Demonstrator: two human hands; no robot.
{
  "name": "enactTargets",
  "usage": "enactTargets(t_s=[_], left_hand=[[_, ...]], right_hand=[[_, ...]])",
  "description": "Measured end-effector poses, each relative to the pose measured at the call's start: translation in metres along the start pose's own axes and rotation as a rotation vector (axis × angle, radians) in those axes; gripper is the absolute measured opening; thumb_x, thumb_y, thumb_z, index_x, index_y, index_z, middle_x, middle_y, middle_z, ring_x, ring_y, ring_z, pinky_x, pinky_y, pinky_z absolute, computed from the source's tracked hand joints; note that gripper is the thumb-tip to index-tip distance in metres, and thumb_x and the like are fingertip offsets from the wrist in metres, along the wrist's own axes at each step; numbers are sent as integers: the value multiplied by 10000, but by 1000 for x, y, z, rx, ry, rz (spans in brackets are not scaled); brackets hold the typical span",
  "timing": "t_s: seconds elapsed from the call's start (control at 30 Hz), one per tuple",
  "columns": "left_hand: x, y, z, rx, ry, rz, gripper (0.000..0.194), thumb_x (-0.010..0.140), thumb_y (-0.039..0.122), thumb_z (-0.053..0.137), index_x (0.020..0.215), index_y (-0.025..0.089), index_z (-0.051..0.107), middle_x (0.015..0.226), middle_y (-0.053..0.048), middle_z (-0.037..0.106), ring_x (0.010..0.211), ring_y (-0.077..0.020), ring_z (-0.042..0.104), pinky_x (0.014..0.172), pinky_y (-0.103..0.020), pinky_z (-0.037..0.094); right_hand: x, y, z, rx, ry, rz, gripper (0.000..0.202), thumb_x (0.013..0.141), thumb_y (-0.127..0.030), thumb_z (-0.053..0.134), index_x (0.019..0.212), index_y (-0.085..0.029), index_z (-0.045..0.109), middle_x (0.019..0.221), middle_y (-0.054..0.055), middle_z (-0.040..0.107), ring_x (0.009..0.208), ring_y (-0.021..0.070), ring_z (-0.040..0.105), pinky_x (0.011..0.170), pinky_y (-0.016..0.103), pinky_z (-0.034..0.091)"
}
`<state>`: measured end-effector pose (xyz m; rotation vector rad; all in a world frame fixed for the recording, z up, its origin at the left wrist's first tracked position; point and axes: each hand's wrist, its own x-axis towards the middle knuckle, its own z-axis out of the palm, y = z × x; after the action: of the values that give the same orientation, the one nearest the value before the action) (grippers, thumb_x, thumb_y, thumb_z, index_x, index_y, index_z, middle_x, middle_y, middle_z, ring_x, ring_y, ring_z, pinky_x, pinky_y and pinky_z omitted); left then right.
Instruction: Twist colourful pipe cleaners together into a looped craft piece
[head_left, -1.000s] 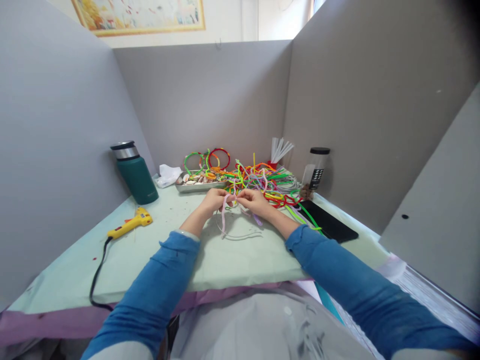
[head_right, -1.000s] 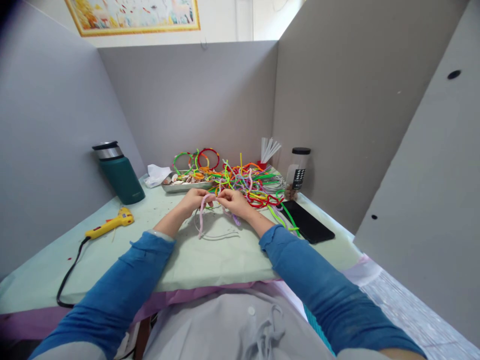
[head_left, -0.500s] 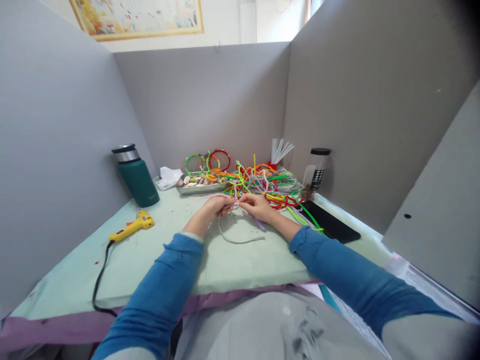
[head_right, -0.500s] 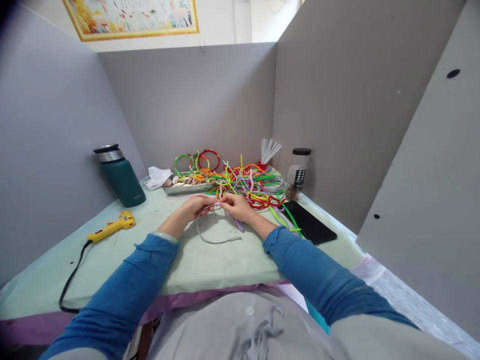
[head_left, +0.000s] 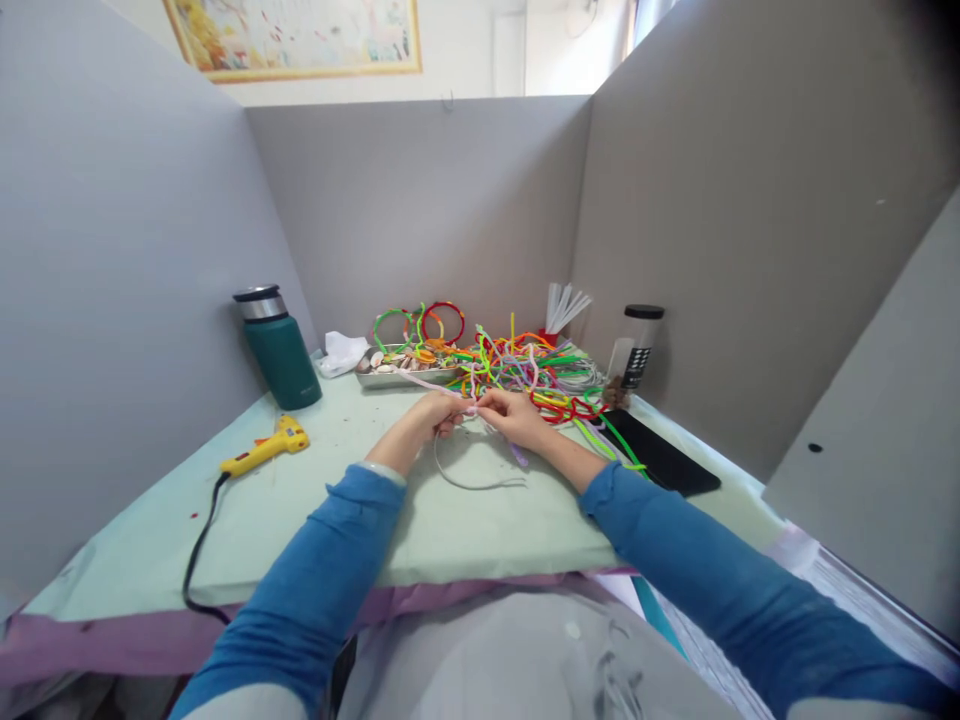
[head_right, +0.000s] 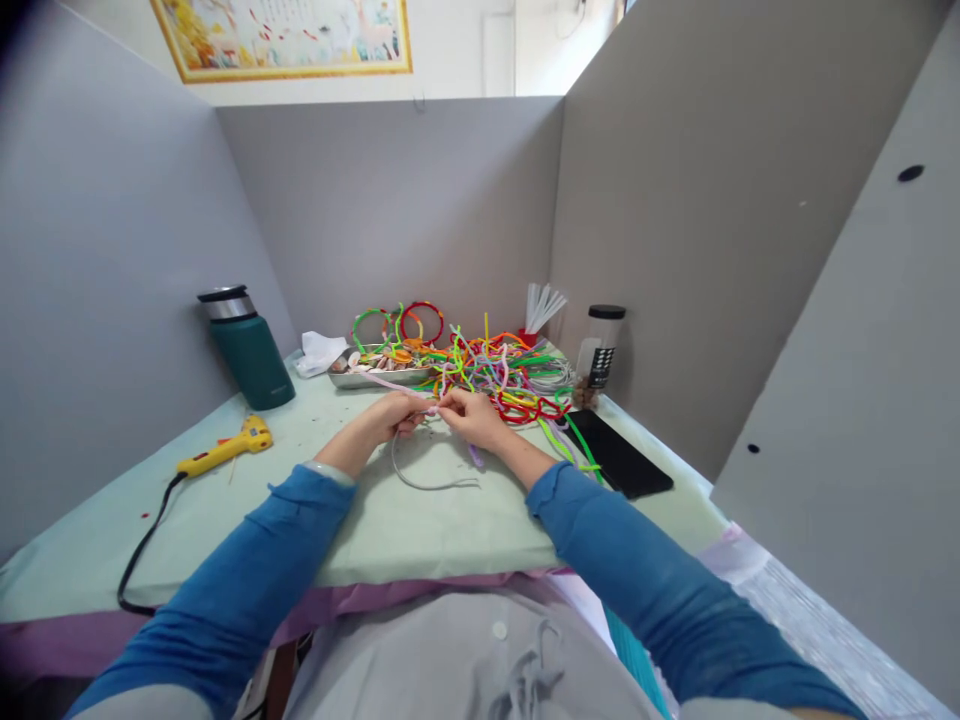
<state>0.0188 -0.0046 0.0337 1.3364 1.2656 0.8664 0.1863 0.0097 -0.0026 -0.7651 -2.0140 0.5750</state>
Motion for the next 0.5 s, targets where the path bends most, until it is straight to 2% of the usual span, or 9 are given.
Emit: enactTargets(t_s=[0.13,0.23,0.4,0.5], left_hand=[[6,-7,4,281,235,98,298,733,405,569,637,123,562,511,2,538,316,-55,382,362,-205,299],[11,-10,3,440,337,224,269,748,400,547,731,140,611,625,-21,620,422,-79,507,451,-199,370],[12,-9,2,672,399,522,202,719,295,600,881,196,668,795,-31,679,673,-127,596,625,-214,413],[10,-8,3,789,389,598,218,726,243,594,920,206,687,906,-47,682,788,-156,590,719,-240,416]], right_hand=[[6,11,5,12,34,82,249,760,-387,517,727,-148,582,555,-22,516,502,86,427,498,209,323],[10,18,5,38,96,131,261,734,-400,533,715,-144,579,575,-19,522,514,85,417,493,209,316],[14,25,3,106,157,208,282,702,-422,554,723,-143,589,558,-24,504,508,85,404,463,204,289],[15,26,4,141,145,213,291,694,-433,561,718,-144,581,544,-31,485,497,81,395,456,203,284]])
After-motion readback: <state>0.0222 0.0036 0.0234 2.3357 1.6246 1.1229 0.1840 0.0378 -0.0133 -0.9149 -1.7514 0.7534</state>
